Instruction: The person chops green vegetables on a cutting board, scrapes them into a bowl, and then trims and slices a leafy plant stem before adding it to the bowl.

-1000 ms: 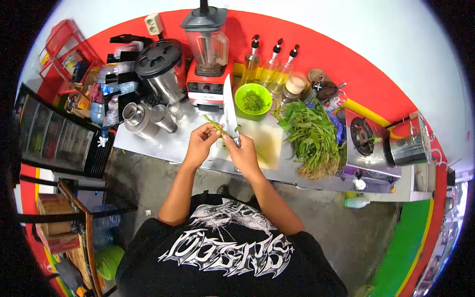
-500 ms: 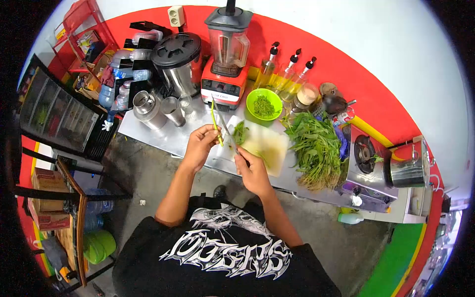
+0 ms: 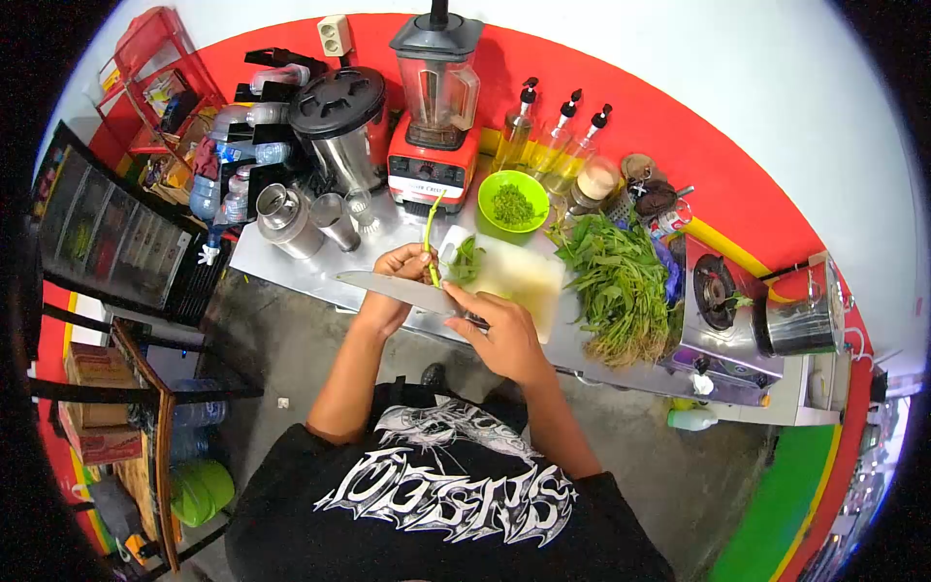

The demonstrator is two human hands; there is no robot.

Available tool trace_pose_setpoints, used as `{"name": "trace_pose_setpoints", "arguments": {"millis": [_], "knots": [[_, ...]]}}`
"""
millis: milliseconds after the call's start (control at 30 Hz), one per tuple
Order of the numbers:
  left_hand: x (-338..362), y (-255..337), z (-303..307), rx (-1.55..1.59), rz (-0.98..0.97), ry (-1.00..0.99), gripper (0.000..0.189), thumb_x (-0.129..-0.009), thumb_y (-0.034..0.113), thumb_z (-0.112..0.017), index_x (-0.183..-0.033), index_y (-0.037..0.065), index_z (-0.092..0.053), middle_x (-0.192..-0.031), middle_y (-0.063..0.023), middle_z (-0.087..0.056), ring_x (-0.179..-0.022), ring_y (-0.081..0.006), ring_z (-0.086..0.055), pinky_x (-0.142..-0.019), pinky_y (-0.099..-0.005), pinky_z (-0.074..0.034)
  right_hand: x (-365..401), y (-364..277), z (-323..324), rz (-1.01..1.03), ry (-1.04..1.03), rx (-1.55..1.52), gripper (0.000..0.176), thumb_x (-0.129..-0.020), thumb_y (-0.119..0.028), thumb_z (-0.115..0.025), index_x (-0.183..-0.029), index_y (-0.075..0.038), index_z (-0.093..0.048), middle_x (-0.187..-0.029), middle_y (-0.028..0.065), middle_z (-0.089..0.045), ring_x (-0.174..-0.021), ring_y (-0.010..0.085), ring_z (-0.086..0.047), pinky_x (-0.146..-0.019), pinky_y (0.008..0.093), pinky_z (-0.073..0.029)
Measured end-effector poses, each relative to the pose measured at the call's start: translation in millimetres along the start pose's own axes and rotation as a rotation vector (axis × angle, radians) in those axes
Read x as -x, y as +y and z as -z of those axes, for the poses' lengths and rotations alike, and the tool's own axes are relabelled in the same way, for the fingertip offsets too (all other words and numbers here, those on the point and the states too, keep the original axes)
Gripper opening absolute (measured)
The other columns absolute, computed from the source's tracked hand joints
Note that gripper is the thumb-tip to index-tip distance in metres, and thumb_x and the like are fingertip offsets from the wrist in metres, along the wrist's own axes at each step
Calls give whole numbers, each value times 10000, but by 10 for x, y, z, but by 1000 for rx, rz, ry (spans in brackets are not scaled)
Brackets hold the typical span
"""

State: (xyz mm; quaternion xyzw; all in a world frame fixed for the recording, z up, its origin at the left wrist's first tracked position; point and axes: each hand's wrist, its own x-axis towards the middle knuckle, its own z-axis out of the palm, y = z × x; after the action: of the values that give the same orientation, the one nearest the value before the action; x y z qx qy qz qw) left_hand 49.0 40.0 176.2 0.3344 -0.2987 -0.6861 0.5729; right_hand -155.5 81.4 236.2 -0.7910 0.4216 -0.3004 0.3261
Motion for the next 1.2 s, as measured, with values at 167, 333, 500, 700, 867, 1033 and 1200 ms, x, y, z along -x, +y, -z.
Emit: {"name": "trace_pose_setpoints", "arguments": {"millis": [167,333,500,700,867,1033,1200], "knots": [[-64,19,8,19,-8,-36,137,-969,148,-700,-1047,36,-716,-836,17,-699,-694,-47,-589,-652,-207,-474,-48,-78,51,1,0,28,502,-882,-151,-761,-1367,-92,-642,-917,174,-681,-781,279,-633,-756,354,-507],[-129,-12,12,7,-8,-85,138,-1001,153,-647,-1012,27,-704,-855,-7,-694,-710,-75,-621,-643,-227,-501,-40,-7,45,42,61,18,504,-909,-276,-735,-1387,-156,-633,-935,163,-700,-823,342,-680,-738,399,-526],[-155,11,-14,-8,9,-128,118,-990,131,-662,-1008,29,-717,-868,-9,-703,-716,-80,-624,-646,-235,-508,-44,25,39,22,90,16,537,-878,-186,-775,-1389,-108,-628,-989,171,-715,-770,259,-647,-730,349,-514],[-222,-31,1,-4,18,-177,99,-977,103,-671,-1013,26,-722,-878,-15,-706,-741,-91,-633,-673,-250,-519,-66,41,59,-1,98,-15,518,-887,-160,-764,-1383,-96,-630,-991,166,-717,-746,240,-624,-712,333,-504],[-255,-67,-53,61,37,-166,111,-963,91,-681,-1038,20,-721,-941,-51,-718,-845,-135,-665,-785,-285,-544,-94,93,36,-43,138,-37,503,-910,-252,-740,-1391,-155,-634,-839,150,-659,-724,292,-643,-690,365,-507],[-262,-45,-80,64,31,-155,129,-955,83,-685,-1050,1,-714,-967,-62,-721,-872,-143,-677,-811,-287,-549,-129,94,52,-13,156,-47,506,-900,-210,-755,-1387,-138,-636,-851,149,-666,-702,282,-632,-683,353,-508],[-273,-79,-68,35,69,-148,142,-962,73,-666,-1068,-11,-707,-968,-79,-724,-830,-159,-686,-777,-308,-581,-135,100,76,-28,153,-81,502,-903,-202,-752,-1386,-134,-637,-843,146,-663,-690,272,-627,-673,346,-505]]}}
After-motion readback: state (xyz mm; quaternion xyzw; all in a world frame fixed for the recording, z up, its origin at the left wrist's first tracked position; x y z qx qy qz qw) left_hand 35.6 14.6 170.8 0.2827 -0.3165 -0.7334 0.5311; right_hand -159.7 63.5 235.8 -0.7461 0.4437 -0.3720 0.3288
